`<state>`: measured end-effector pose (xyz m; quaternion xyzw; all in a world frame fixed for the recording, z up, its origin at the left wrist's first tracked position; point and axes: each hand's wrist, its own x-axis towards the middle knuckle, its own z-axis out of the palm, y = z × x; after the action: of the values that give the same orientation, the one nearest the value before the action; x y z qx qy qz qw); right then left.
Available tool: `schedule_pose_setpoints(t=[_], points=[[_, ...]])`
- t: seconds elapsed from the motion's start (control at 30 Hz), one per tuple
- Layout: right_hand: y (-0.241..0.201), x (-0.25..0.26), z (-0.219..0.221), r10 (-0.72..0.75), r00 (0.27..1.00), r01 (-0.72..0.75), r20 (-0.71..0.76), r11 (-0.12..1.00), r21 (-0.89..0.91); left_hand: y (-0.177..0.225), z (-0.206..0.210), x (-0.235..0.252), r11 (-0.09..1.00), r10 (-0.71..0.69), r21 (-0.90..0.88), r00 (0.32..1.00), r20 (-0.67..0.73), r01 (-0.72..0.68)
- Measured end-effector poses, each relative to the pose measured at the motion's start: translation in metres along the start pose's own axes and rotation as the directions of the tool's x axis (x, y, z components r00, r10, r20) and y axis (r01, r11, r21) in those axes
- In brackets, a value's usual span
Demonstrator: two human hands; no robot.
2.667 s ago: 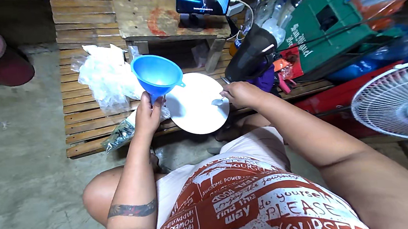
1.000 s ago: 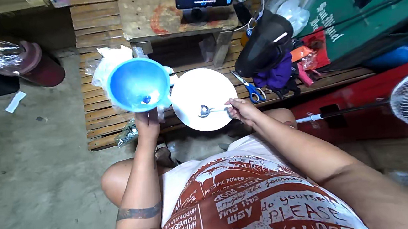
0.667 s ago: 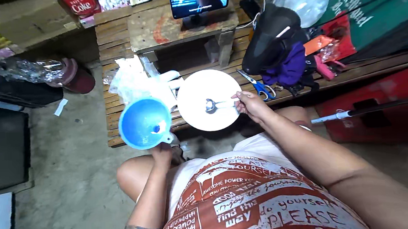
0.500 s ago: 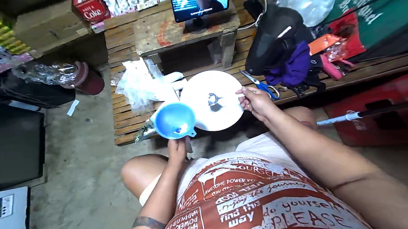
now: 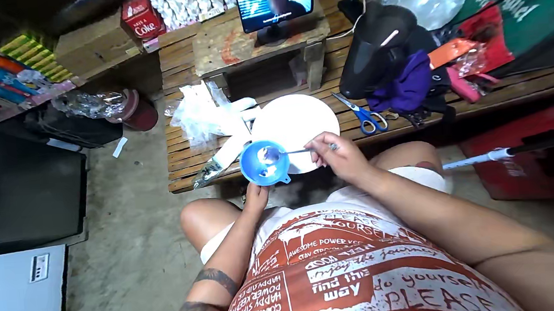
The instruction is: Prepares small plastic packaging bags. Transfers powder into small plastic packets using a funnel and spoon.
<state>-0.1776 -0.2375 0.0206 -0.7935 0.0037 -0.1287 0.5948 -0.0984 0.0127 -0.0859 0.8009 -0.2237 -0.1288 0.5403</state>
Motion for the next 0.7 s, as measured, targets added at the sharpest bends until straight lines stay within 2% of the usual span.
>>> schedule_pose_setpoints(t=[0.1, 0.2, 0.3, 0.4, 0.53, 0.6, 0.7], points=[[0.000, -0.008, 0.006, -0.292, 0.951, 0.309, 0.103, 0.904, -0.295, 0.005, 0.000, -0.006, 1.000, 0.005, 0.030, 1.000, -0.018, -0.004], [0.004, -0.011, 0.007, -0.443, 0.889, 0.453, 0.114, 0.821, -0.348, 0.003, -0.001, -0.010, 0.999, 0.026, 0.044, 0.999, -0.035, -0.024], [0.006, -0.013, 0.007, -0.436, 0.898, 0.437, 0.064, 0.862, -0.258, -0.001, -0.003, -0.012, 0.997, 0.041, 0.074, 0.998, -0.052, -0.037], [0.004, -0.014, 0.002, -0.388, 0.921, 0.386, 0.027, 0.901, -0.198, -0.002, -0.006, -0.010, 0.990, -0.003, 0.141, 0.999, -0.035, 0.008], [0.001, -0.015, 0.007, -0.458, 0.881, 0.468, 0.122, 0.801, -0.373, -0.005, -0.006, -0.011, 0.972, 0.014, 0.235, 0.999, -0.040, -0.004], [-0.004, -0.018, 0.016, -0.418, 0.883, 0.468, 0.213, 0.754, -0.460, -0.003, -0.003, -0.013, 0.957, 0.039, 0.291, 0.998, -0.045, -0.024], [-0.010, -0.022, 0.026, -0.421, 0.862, 0.506, 0.282, 0.704, -0.498, 0.000, 0.001, -0.011, 0.940, -0.011, 0.340, 0.997, -0.075, 0.036]])
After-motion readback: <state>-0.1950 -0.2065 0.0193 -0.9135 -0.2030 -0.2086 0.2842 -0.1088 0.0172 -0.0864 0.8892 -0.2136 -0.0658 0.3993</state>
